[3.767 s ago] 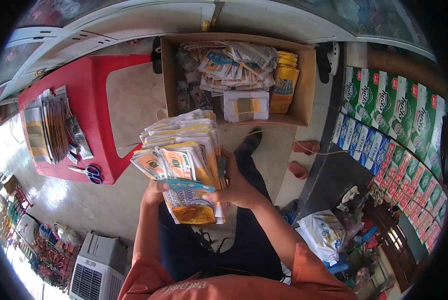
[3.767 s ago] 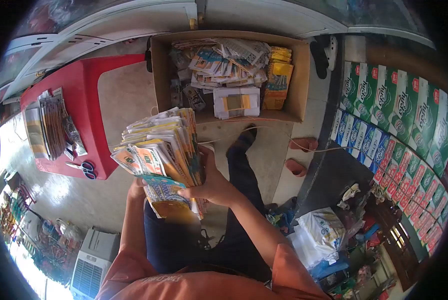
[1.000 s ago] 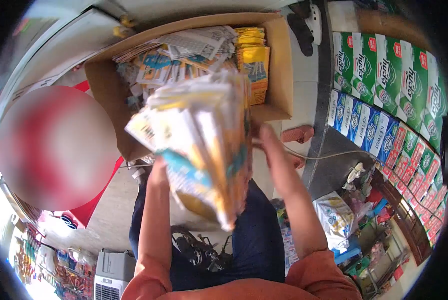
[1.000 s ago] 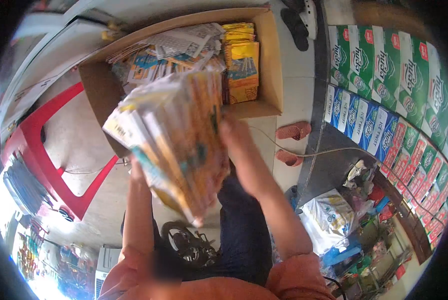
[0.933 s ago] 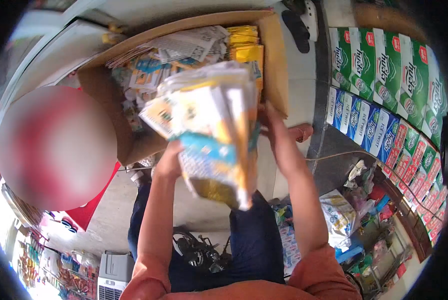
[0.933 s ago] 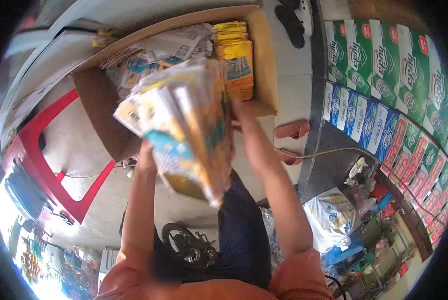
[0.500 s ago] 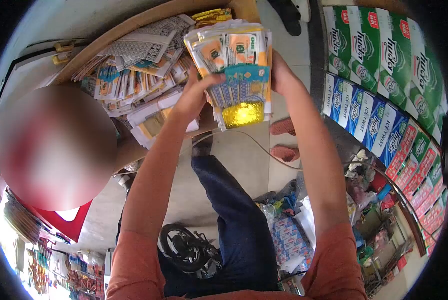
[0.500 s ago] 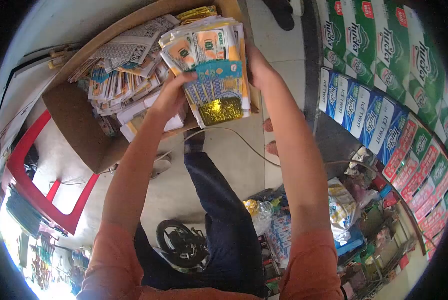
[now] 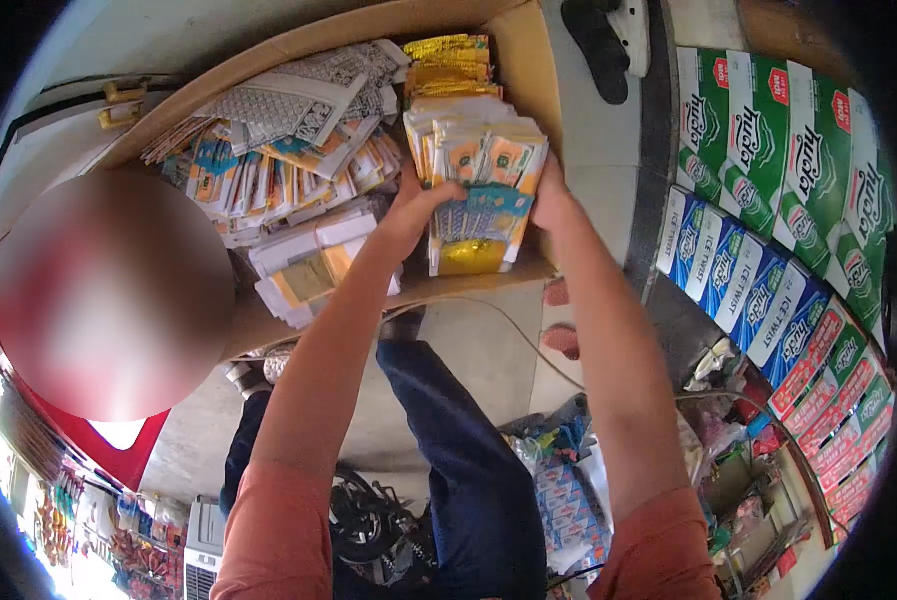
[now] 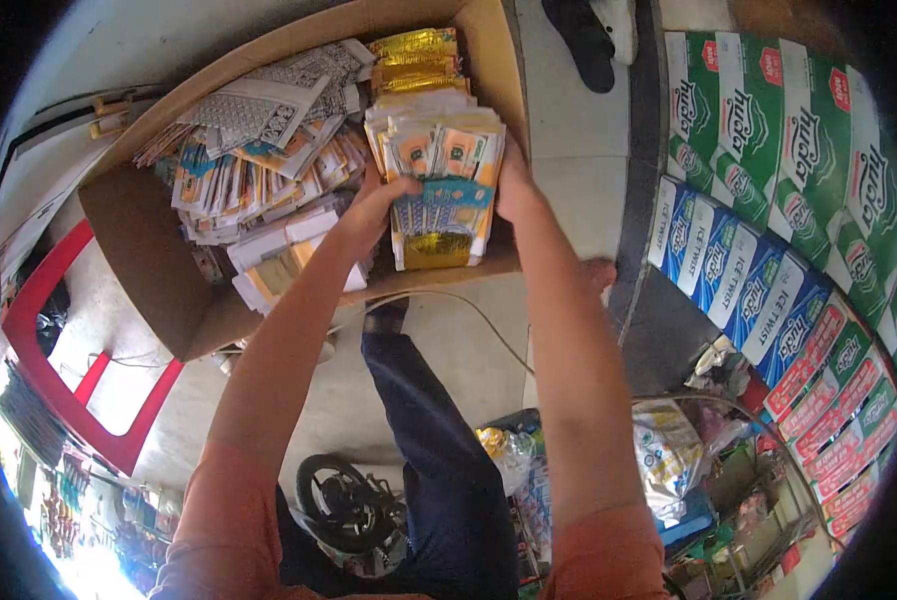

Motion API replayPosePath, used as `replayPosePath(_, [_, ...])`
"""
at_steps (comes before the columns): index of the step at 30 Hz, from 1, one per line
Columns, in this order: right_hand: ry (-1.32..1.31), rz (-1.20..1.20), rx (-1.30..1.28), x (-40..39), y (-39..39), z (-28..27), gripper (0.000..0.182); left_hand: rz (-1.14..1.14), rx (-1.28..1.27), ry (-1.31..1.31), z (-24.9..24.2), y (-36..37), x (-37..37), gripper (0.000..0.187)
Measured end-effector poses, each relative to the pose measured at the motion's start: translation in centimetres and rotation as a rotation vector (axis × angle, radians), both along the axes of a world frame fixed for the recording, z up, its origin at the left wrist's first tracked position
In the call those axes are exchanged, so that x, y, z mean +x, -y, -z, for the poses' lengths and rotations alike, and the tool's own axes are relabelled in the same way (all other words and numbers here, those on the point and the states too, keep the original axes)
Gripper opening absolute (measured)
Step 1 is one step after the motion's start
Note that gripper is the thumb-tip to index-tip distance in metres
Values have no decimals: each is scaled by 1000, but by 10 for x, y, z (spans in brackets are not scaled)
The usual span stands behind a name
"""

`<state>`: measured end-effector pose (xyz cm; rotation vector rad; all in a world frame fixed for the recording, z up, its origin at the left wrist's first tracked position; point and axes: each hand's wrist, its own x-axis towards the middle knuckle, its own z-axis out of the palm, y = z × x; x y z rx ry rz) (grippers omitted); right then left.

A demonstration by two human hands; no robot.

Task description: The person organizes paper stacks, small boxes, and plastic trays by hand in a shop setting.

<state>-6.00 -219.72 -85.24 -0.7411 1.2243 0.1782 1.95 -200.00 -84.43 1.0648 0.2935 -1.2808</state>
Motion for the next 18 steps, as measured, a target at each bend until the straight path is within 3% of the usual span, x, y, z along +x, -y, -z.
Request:
replayPosePath(5, [-14,104,40,-11,-13,6,60,124,103,13,11,-4,3,98])
replayPosePath(14, [50,67,50,-8,-5,2,59,16,-17,107,8,-2,-1,92])
replayPosePath(16, [67,59,34,-16,-1,19,57,-18,19,83,-3,0,-4,103])
replayPosePath(18, [20,83,-8,-14,-15,-5,53,-73,-5,120,-23,0,-5,109])
